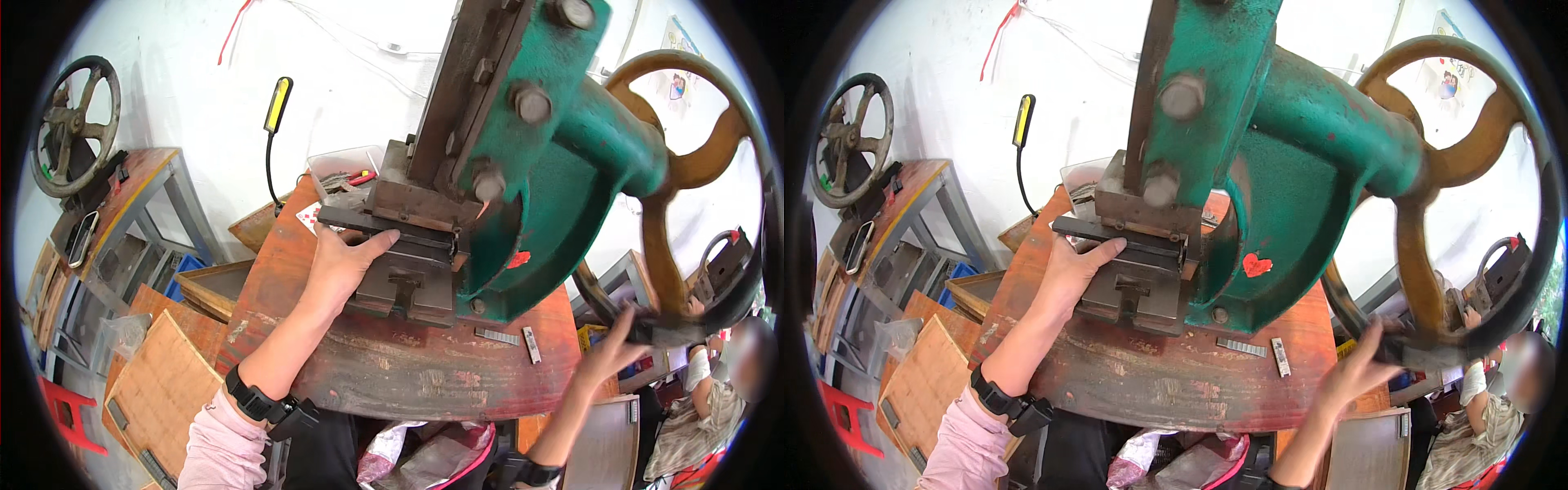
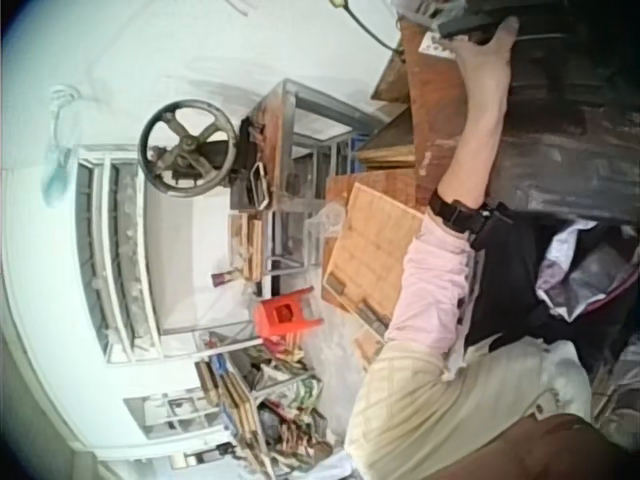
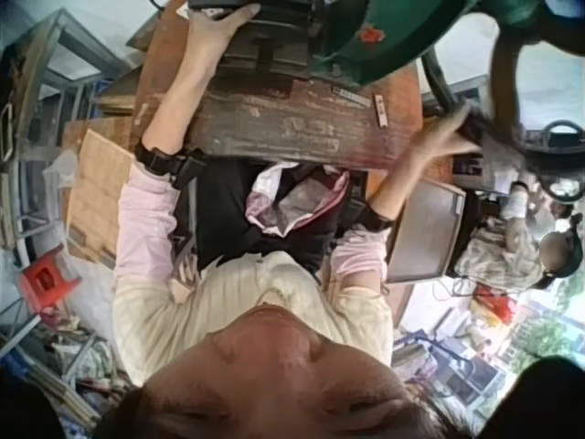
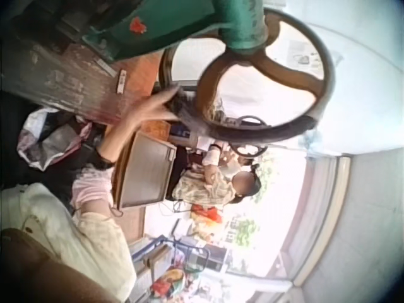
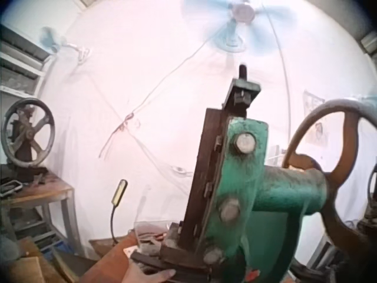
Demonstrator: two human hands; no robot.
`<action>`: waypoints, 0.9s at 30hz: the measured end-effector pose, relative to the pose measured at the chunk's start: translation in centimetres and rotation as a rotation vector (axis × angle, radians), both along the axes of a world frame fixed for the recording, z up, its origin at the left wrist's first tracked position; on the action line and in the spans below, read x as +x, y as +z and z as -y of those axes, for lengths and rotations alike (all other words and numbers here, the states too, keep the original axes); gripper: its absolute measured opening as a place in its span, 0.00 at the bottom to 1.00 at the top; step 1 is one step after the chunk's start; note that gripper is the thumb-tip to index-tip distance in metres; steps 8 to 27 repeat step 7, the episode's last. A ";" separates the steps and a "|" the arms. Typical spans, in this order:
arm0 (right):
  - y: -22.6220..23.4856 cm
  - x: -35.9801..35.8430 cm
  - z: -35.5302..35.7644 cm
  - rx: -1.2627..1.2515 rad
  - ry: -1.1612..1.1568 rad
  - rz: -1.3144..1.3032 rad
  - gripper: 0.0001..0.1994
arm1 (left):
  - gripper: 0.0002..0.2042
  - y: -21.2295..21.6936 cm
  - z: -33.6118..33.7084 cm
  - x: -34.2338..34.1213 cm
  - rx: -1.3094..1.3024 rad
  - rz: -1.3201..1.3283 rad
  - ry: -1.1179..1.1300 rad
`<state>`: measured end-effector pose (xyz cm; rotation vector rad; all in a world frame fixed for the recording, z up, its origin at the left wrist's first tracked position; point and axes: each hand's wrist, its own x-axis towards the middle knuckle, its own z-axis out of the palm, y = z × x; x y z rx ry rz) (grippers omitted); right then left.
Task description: Using a manual press machine to form or cut small metal components.
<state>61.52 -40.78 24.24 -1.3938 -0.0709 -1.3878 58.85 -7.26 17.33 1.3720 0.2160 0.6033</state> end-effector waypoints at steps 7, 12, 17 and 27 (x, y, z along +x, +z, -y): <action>12.8 -2.6 3.7 -0.348 0.032 -0.268 0.12 | 0.19 0.8 0.2 0.3 0.116 -0.071 0.082; 12.8 -2.6 3.7 -0.348 0.032 -0.268 0.12 | 0.19 0.8 0.2 0.3 0.116 -0.071 0.082; 12.8 -2.6 3.7 -0.348 0.032 -0.268 0.12 | 0.19 0.8 0.2 0.3 0.116 -0.071 0.082; 12.8 -2.6 3.7 -0.348 0.032 -0.268 0.12 | 0.19 0.8 0.2 0.3 0.116 -0.071 0.082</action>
